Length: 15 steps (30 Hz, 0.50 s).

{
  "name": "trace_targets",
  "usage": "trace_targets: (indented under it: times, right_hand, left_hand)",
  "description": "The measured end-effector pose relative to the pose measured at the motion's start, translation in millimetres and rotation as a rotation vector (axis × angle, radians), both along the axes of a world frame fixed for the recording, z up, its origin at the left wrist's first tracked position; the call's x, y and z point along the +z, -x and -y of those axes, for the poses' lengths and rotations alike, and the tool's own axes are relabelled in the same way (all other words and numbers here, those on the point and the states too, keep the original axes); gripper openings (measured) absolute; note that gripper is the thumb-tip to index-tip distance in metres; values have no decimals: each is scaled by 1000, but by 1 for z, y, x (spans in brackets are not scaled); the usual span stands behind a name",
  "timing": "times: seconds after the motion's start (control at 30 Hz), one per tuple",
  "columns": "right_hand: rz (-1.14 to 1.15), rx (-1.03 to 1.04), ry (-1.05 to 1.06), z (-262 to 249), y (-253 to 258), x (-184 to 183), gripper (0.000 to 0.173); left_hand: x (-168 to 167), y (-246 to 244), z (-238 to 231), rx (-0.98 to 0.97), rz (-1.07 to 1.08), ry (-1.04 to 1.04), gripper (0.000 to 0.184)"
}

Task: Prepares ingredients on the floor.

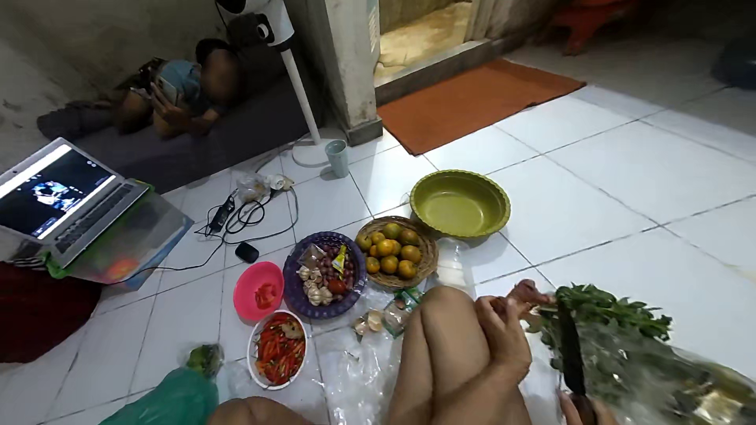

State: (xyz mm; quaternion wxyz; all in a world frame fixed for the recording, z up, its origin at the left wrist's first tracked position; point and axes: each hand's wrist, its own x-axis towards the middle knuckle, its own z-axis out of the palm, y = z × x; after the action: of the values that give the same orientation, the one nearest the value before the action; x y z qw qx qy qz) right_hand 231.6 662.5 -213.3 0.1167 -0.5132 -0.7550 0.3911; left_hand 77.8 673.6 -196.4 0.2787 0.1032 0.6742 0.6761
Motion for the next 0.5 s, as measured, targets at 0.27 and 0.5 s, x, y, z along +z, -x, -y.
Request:
trace_targets:
  times: [0.27, 0.5]
  right_hand:
    - [-163, 66, -150, 3, 13, 5, 41]
    - [-184, 22, -140, 9, 10, 1, 40]
  left_hand:
    - [-4, 8, 0, 47, 163, -108, 37]
    - [-8, 7, -1, 52, 144, -122, 34]
